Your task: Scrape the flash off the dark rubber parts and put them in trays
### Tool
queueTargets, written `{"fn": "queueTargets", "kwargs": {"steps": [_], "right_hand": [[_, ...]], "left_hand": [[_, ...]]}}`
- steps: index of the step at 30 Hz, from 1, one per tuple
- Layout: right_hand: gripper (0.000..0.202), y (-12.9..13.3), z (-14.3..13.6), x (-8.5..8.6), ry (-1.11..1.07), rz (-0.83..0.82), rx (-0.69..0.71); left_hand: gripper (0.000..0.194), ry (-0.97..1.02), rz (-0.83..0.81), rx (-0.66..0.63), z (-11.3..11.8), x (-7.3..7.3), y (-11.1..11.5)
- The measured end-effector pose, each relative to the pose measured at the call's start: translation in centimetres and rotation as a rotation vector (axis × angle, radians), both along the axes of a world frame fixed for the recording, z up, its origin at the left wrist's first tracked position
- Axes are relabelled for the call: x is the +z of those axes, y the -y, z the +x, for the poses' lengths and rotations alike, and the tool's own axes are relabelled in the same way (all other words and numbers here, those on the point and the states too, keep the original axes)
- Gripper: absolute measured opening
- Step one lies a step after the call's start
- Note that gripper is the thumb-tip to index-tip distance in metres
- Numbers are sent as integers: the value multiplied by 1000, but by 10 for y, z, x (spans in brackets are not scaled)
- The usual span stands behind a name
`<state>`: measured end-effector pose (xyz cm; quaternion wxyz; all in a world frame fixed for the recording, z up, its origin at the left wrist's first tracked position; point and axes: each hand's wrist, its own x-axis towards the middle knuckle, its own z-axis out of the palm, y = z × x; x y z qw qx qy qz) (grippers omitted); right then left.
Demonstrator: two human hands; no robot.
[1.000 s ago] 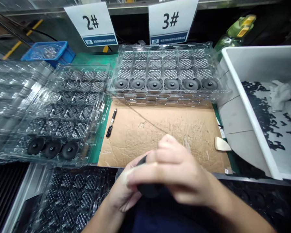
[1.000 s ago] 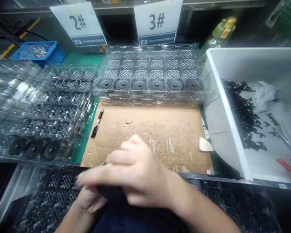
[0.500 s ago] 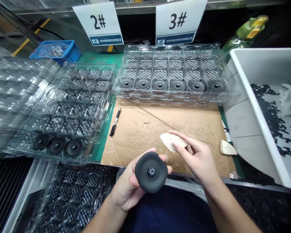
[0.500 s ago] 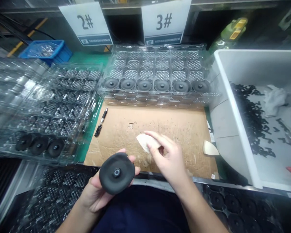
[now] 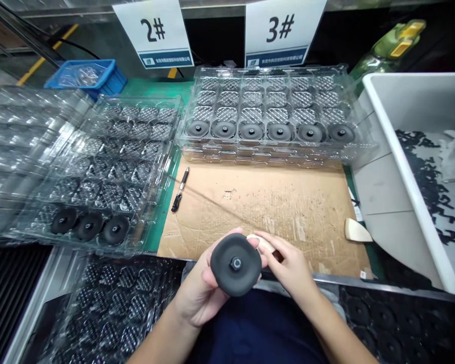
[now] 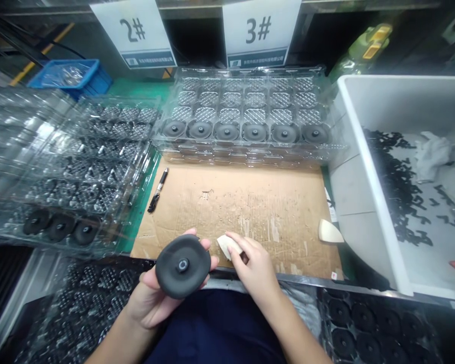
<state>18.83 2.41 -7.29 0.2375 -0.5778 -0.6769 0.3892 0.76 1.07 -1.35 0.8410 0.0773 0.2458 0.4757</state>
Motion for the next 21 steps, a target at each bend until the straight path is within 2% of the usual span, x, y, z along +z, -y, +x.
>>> {"fn": "queueTargets", "kwargs": {"steps": [16, 21], "right_hand": [[29, 7, -7, 0, 25, 26, 38], [29, 5, -5, -6, 10, 36, 49]], "left_hand": [[55, -48, -27, 28, 1, 1, 0], [56, -42, -35, 32, 0, 0, 1]]}}
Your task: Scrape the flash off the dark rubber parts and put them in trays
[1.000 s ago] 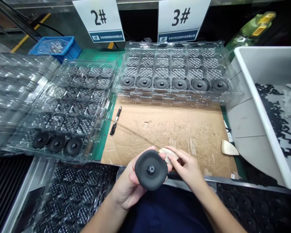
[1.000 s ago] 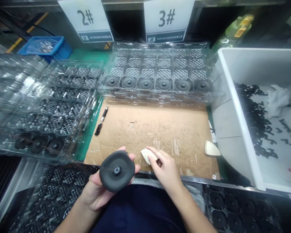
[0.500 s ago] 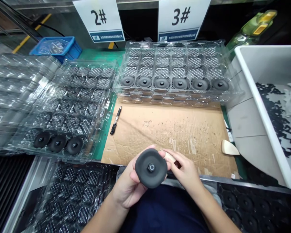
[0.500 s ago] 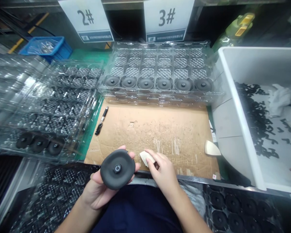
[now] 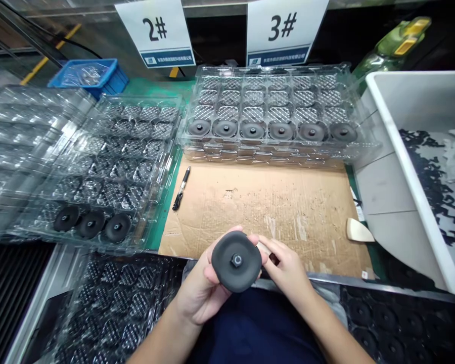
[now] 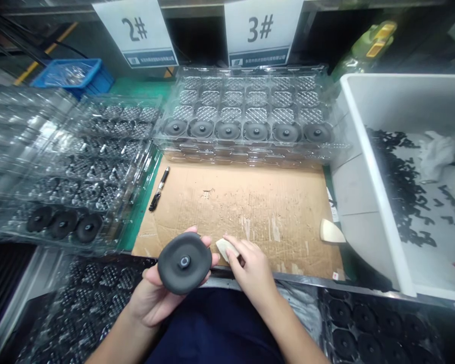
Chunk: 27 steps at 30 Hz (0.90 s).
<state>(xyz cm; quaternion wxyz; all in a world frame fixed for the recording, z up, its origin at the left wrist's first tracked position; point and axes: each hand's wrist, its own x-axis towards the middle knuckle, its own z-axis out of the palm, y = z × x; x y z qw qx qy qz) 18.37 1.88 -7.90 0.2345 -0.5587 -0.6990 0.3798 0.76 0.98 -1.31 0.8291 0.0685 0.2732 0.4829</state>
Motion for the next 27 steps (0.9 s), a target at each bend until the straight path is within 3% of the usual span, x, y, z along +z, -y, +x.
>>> {"fn": "queueTargets", "kwargs": {"steps": [2, 4, 8, 9, 11, 13, 14, 17, 19, 21, 24, 27], "right_hand": [[29, -3, 4, 3, -3, -1, -1], [29, -6, 9, 16, -15, 10, -39], [31, -12, 9, 71, -128, 210, -192], [35, -14, 7, 84, -169, 310, -148], [42, -19, 2, 104, -231, 442, 106], [43, -24, -1, 111, -185, 427, 334], [42, -26, -2, 111, -125, 385, 368], [42, -28, -3, 105, -55, 341, 273], [43, -29, -6, 100, -185, 358, 254], [37, -31, -8, 92, -317, 269, 219], [24, -37, -2, 67, -383, 3, 19], [25, -32, 10, 32, -250, -66, -123]], "left_hand": [[57, 7, -6, -3, -1, -1, 1], [57, 18, -8, -6, -1, -2, 2], [55, 8, 9, 7, 2, -4, 2], [55, -5, 15, 14, 3, -4, 2], [57, -48, 20, 30, 5, -5, 3], [57, -118, -7, 57, 6, -5, 5], [56, -152, -31, 71, 6, -5, 6], [56, -181, -68, 94, 5, -6, 7], [58, -151, -55, 91, 5, -7, 6], [54, -146, -47, 127, 6, -9, 3], [53, -155, -68, 193, 5, -11, 1], [53, -126, -84, 189, 1, -12, 0]]}}
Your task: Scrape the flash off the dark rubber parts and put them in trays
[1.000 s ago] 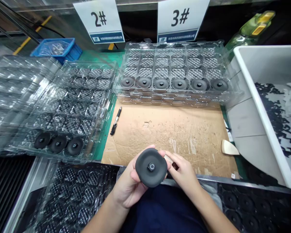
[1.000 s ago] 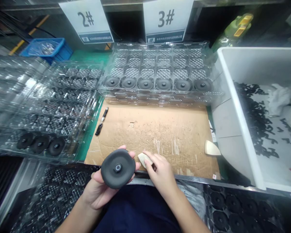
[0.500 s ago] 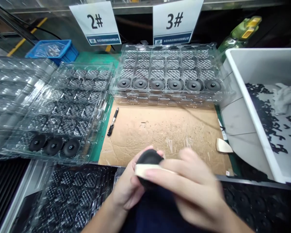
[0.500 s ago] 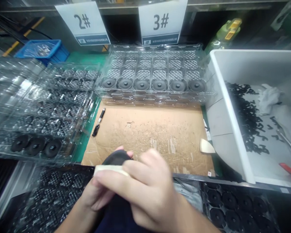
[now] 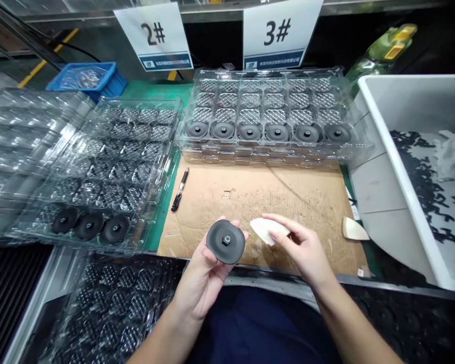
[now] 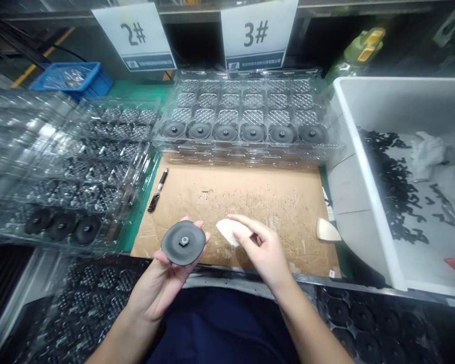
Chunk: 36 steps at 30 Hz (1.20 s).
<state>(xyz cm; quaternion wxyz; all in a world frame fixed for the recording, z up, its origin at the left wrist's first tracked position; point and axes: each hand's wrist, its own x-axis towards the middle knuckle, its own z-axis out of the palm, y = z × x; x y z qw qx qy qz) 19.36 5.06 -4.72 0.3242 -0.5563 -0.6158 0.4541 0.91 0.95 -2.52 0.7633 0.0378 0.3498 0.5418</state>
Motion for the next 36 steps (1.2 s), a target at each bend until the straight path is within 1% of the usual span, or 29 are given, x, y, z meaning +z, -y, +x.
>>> {"fn": "queueTargets", "kwargs": {"steps": [2, 3, 4, 5, 6, 7, 9, 10, 11, 12, 13, 14, 15, 16, 17, 18, 19, 21, 22, 23, 24, 26, 27, 29, 31, 32, 34, 35, 36], "right_hand": [[27, 9, 6, -22, 118, 18, 3], [28, 14, 7, -30, 152, 26, 20], [27, 17, 8, -34, 166, 32, 35], [27, 19, 8, -33, 170, 35, 43], [28, 19, 6, -29, 175, 39, 42], [28, 17, 4, -19, 174, 46, 31], [30, 13, -4, 10, 148, 108, -29], [31, 11, -10, 26, 122, 175, -51], [33, 10, -16, 43, 87, 285, -80], [36, 10, -23, 57, 69, 398, -17], [35, 11, -28, 69, 60, 483, 79], [34, 12, -33, 78, 43, 517, 176], [32, 12, -37, 84, 33, 503, 281], [30, 12, -39, 86, 27, 454, 366], [28, 12, -41, 87, 28, 399, 421], [27, 10, -43, 87, 43, 362, 437], [26, 8, -45, 85, 63, 371, 403], [29, 4, -47, 83, 92, 467, 287], [30, 3, -48, 83, 84, 512, 265], [31, 4, -46, 83, 61, 532, 284], [31, 5, -43, 84, 32, 524, 336], [29, 11, -33, 88, 16, 443, 454], [28, 13, -27, 89, 42, 397, 464], [28, 16, -17, 90, 153, 354, 395], [31, 12, -12, 89, 251, 401, 327], [32, 8, -11, 86, 257, 443, 323], [33, -2, -11, 78, 161, 469, 338], [32, -6, -10, 72, 93, 436, 312], [31, -9, -10, 65, 42, 381, 251]], "left_hand": [[52, 17, 0, -9, -1, 0, 0], [51, 23, 0, -14, -1, 1, -1], [51, 27, 2, -20, 0, 1, -1], [52, 29, 4, -28, 2, 1, -2], [53, 29, 5, -35, 3, 2, -2], [54, 29, 5, -40, 5, 2, -3], [54, 18, 9, -41, 9, 4, -4], [53, 7, 14, -41, 10, 6, -3], [50, -2, 22, -46, 11, 7, -3], [47, -6, 31, -61, 11, 8, -3], [43, -9, 39, -78, 10, 9, -2], [42, -13, 48, -96, 9, 10, -2], [43, -19, 57, -105, 8, 11, -2], [45, -25, 62, -103, 6, 11, -2], [47, -29, 66, -93, 6, 10, -2], [47, -28, 70, -84, 6, 10, -2], [43, -14, 75, -84, 7, 10, -3], [35, 31, 87, -112, 8, 11, -4], [35, 41, 97, -128, 8, 13, -5], [38, 38, 105, -140, 7, 14, -5], [43, 25, 104, -151, 5, 15, -6], [52, -4, 84, -164, -1, 16, -6], [54, -11, 68, -167, -3, 16, -6], [55, -8, 38, -170, -5, 14, -5], [51, 3, 32, -177, -4, 13, -5], [47, 14, 40, -186, -3, 13, -6], [45, 47, 71, -210, -1, 16, -7], [46, 64, 88, -222, -1, 18, -8], [50, 84, 99, -233, -1, 19, -8]]}}
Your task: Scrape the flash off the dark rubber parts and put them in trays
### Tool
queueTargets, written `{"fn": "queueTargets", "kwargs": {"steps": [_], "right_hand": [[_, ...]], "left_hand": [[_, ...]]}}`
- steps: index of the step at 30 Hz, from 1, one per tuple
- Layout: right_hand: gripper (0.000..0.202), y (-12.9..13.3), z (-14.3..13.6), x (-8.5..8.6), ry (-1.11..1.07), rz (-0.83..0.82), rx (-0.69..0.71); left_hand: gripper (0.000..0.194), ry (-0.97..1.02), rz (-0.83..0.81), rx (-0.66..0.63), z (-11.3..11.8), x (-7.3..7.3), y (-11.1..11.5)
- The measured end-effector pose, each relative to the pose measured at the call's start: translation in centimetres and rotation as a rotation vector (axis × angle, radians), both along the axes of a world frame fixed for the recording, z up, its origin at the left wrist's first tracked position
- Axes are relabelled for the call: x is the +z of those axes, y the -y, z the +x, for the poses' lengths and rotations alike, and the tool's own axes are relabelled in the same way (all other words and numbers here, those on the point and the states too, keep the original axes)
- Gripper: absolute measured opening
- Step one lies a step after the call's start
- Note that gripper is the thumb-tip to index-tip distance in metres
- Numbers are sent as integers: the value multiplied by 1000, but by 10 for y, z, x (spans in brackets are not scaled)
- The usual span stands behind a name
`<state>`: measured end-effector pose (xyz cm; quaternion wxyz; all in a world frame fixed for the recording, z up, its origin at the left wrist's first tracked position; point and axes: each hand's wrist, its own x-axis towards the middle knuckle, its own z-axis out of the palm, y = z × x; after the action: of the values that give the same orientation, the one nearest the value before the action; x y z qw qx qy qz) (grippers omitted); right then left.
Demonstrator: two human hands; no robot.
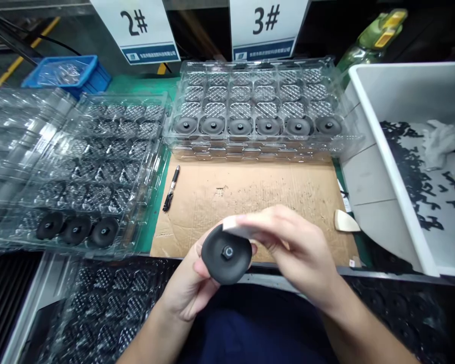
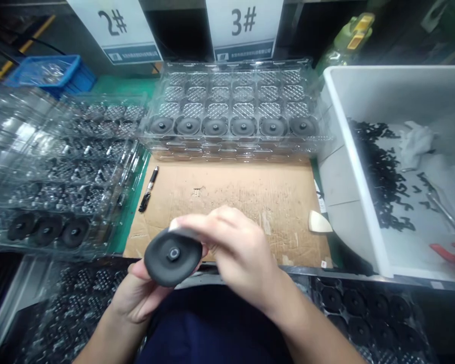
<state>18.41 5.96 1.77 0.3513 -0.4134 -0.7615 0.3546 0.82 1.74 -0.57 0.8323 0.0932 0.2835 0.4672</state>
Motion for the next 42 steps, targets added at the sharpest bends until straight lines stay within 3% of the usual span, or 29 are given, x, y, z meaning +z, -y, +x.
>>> {"fn": "queueTargets", "kwargs": {"steps": [4, 8, 10, 13, 17, 20, 22, 25, 27, 29, 32, 35, 37, 42], "right_hand": [[28, 9, 8, -39, 43, -201, -281], [30, 33, 12, -83, 151, -262, -151], [28, 37, 13, -95, 170, -266, -93], [25, 29, 17, -82, 172, -264, -166], [30, 18, 13, -20, 18, -88, -319], [40, 17, 1, 15, 8, 162, -61], [36, 16, -5, 23, 122, 148, 48], [32, 12, -9, 21, 298, 69, 69], [33, 12, -14, 18, 258, 142, 64], [36, 18, -22, 17, 171, 231, -30], [40, 33, -28, 17, 135, 276, -153], [33, 43, -18, 15, 17, 28, -56], [27, 44, -7, 7, -100, -204, -79], [32, 39, 13, -26, -328, -342, -487]], "left_hand": [[54, 81, -3, -25, -3, 3, 1], [56, 84, -24, -15, -4, -2, 3], [56, 71, -40, -16, -3, -4, 3], [55, 72, -33, -41, -1, -2, 3], [51, 46, 4, -34, 5, 3, 4], [52, -43, -11, -9, 7, 3, 6], [53, -134, -32, 46, 5, -1, 7], [55, -201, -31, 131, 2, -5, 8], [51, -199, -25, 134, 3, -5, 8], [47, -225, -6, 133, 5, -3, 7], [59, -270, 64, 189, 4, -2, 5], [60, -248, 101, 235, 1, -2, 3], [56, -229, 109, 244, 1, -1, 2], [52, -173, 138, 225, 6, 3, 0]]}}
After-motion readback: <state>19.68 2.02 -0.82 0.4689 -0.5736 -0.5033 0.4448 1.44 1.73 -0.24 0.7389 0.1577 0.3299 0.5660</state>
